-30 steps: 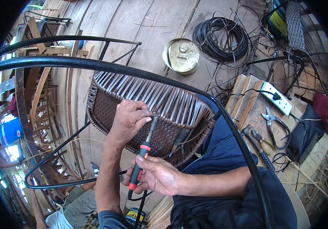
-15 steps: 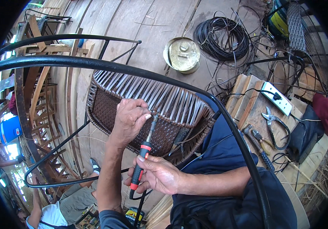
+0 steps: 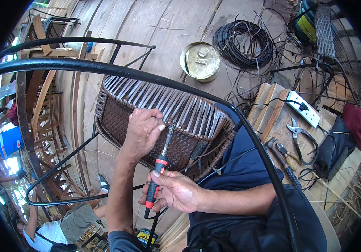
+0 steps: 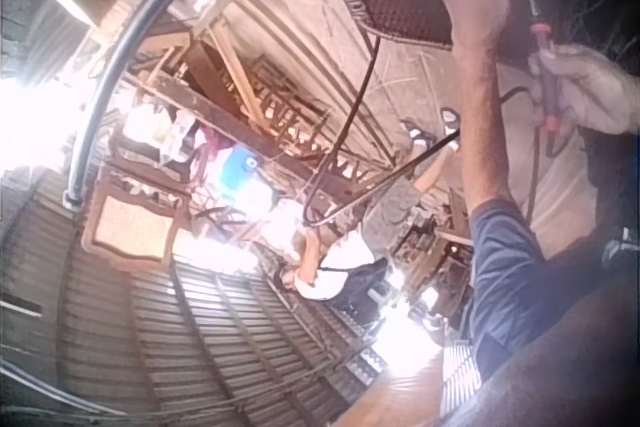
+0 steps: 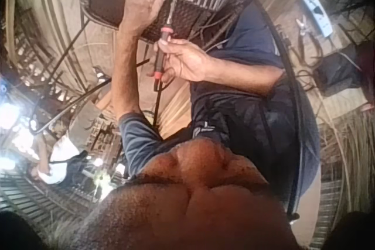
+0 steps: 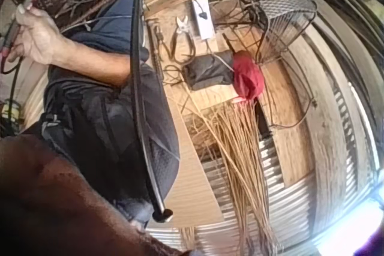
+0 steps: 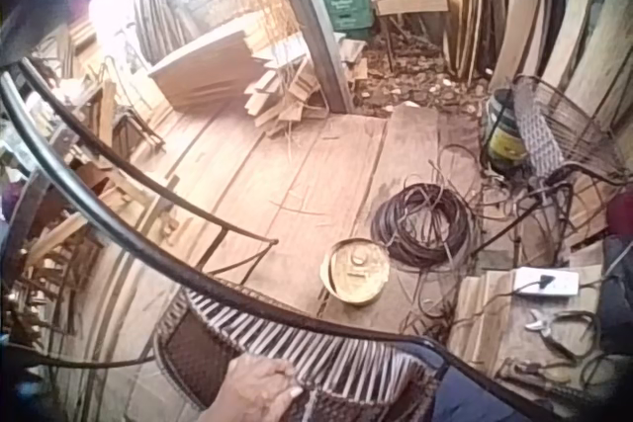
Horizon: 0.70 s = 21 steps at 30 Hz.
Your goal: The recorder is weaving and securing rattan material onto a chair frame using a soldering iron to melt and bond the ends.
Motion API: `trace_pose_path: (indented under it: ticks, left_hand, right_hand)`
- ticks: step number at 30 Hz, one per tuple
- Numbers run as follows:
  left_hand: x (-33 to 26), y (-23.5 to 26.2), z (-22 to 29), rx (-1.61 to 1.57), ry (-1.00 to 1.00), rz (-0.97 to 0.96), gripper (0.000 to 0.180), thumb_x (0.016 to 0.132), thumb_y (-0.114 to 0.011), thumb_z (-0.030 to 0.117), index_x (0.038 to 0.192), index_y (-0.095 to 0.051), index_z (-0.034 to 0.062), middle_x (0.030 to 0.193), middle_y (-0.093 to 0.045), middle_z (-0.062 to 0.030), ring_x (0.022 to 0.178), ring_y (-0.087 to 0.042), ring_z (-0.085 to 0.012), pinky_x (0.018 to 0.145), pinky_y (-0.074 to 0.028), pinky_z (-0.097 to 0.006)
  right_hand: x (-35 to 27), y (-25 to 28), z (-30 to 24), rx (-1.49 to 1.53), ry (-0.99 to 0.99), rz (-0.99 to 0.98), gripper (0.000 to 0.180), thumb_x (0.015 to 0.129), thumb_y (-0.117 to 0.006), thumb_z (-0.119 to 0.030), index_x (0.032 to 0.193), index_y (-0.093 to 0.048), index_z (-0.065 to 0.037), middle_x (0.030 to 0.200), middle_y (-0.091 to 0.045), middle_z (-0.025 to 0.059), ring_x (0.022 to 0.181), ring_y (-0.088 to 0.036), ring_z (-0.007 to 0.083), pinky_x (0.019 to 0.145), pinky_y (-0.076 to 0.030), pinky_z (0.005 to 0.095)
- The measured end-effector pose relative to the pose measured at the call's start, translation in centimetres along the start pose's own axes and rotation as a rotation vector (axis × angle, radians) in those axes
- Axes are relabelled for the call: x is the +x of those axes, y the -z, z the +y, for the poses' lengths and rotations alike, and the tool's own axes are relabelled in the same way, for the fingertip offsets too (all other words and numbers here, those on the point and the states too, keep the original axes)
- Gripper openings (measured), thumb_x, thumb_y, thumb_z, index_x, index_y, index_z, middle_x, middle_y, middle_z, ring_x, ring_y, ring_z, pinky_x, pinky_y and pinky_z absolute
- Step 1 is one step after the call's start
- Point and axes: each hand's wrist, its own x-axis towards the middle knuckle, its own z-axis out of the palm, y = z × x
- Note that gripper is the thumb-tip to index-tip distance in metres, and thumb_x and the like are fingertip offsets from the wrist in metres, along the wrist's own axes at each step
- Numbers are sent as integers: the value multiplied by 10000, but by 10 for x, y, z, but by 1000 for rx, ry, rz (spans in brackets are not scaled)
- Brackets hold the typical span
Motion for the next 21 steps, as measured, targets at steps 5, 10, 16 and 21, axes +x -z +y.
trace_pose_path:
  ticks: [5, 10, 16, 21]
  left_hand:
    - [0, 1, 1, -19, -8, -1, 97, 731, -666, 80, 816, -635, 45, 992, -594, -49, 928, -527, -267, 814, -391, -410]
    - [3, 3, 3, -37, 12, -9, 76, 753, -647, 86, 801, -625, 32, 979, -593, -56, 919, -516, -272, 813, -383, -404]
    - [1, 1, 2, -65, 64, -5, 82, 771, -628, 86, 794, -618, 7, 987, -600, -84, 924, -516, -277, 843, -383, -392]
    - [-1, 8, 0, -216, 104, 2, 120, 830, -606, 100, 790, -611, -14, 981, -608, -104, 912, -543, -237, 844, -411, -362]
  right_hand:
    - [0, 0, 1, 11, -8, 8, 249, 998, -417, -258, 1116, -449, -40, 1058, -597, 186, 1059, -594, 428, 745, -595, 474]
    - [-1, 1, -2, 6, -10, -6, 244, 1001, -409, -254, 1109, -451, -39, 1056, -597, 186, 1049, -599, 427, 734, -598, 481]
    - [-3, 1, -4, -23, -29, 6, 237, 1001, -410, -252, 1096, -460, -41, 1042, -616, 190, 1030, -610, 424, 726, -597, 498]
    - [-5, 0, -5, -24, -22, 20, 259, 1002, -405, -272, 1086, -474, -37, 1034, -619, 187, 1018, -617, 417, 716, -599, 503]
